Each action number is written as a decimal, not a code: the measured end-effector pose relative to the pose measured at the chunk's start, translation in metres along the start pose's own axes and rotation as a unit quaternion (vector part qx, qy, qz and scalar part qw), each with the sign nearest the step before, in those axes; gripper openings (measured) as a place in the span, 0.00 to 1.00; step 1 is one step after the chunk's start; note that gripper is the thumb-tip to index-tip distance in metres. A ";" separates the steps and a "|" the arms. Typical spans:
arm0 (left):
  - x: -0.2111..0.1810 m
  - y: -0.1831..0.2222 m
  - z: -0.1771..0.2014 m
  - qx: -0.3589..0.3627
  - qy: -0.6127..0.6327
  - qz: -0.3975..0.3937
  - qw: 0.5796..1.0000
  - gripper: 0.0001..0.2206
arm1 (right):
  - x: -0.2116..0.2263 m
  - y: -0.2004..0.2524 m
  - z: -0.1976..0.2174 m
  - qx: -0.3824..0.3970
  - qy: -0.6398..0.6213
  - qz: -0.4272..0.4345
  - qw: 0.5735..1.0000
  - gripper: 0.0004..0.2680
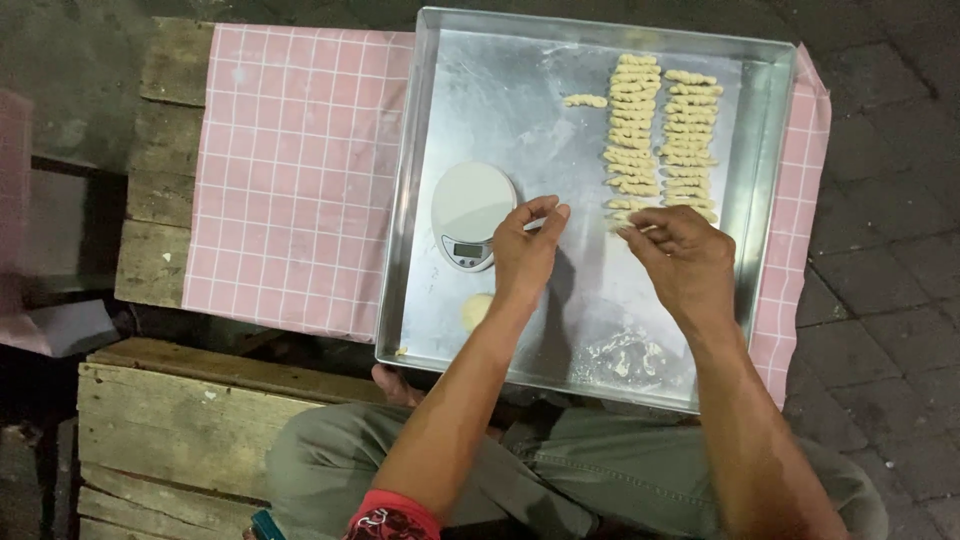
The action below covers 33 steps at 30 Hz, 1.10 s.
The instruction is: Pinching small pieces of dough and rolling them into shaped snacks before placing them on a baking tray.
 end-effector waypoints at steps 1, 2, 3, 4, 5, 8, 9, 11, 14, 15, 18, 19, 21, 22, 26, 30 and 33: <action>-0.004 0.000 0.000 -0.002 -0.021 -0.007 1.000 0.16 | 0.001 0.000 0.001 0.007 0.049 -0.010 0.999 0.06; -0.007 0.000 0.000 -0.004 -0.042 -0.013 0.999 0.16 | 0.002 0.003 0.002 0.014 0.099 -0.020 0.995 0.06; -0.012 0.003 0.000 -0.004 -0.039 -0.013 0.999 0.16 | -0.003 0.005 -0.001 0.015 0.101 -0.019 0.995 0.06; -0.020 0.004 -0.001 -0.005 -0.036 -0.036 0.999 0.15 | -0.012 0.007 -0.007 0.038 0.135 -0.036 0.989 0.06; -0.029 0.007 -0.003 -0.007 -0.033 -0.059 0.998 0.13 | -0.021 0.009 -0.012 0.060 0.169 -0.053 0.982 0.07; -0.056 0.013 0.001 -0.024 -0.032 -0.097 0.994 0.11 | -0.013 0.012 -0.029 0.097 0.176 -0.059 0.978 0.08; -0.061 0.012 0.002 -0.021 -0.029 -0.099 0.994 0.11 | -0.007 0.005 -0.034 0.094 0.179 -0.058 0.978 0.08; -0.072 0.013 0.007 -0.041 -0.039 -0.119 0.991 0.09 | -0.002 -0.005 -0.048 0.133 0.234 -0.074 0.960 0.11; -0.083 0.018 0.009 -0.045 -0.017 -0.124 0.991 0.08 | -0.010 -0.041 -0.054 0.126 0.263 -0.093 0.952 0.09; -0.083 0.019 0.010 -0.044 -0.018 -0.124 0.991 0.08 | -0.013 -0.047 -0.055 0.125 0.263 -0.094 0.952 0.09; -0.084 0.020 0.008 -0.032 -0.002 -0.136 0.990 0.08 | -0.009 -0.063 -0.039 0.002 0.172 -0.030 0.985 0.12; -0.085 0.018 0.008 -0.030 -0.002 -0.137 0.990 0.08 | -0.007 -0.060 -0.035 -0.016 0.170 -0.004 0.985 0.13; -0.084 0.016 0.008 -0.032 0.000 -0.136 0.990 0.08 | -0.012 -0.048 -0.029 -0.030 0.170 0.023 0.985 0.15; -0.084 0.015 0.007 -0.028 -0.002 -0.136 0.990 0.08 | -0.019 -0.040 -0.027 -0.025 0.206 0.016 0.978 0.13; -0.083 0.014 0.004 -0.025 -0.010 -0.137 0.990 0.08 | -0.047 -0.004 -0.024 -0.002 0.223 -0.041 0.974 0.10; -0.087 0.019 0.004 -0.018 -0.008 -0.141 0.990 0.08 | -0.025 0.022 -0.029 0.028 0.201 -0.086 0.975 0.10; -0.086 0.018 0.003 -0.015 -0.007 -0.141 0.990 0.09 | -0.014 0.041 -0.029 0.072 0.151 -0.114 0.979 0.11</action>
Point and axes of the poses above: each hand's wrist, its own y-axis away from the middle knuckle, its own z-axis out of the back of the hand, x = y × z, the point moved 8 cm from there along -y, towards the middle knuckle, and after that the axes turned 11 degrees about y, right-handed, at the moved point
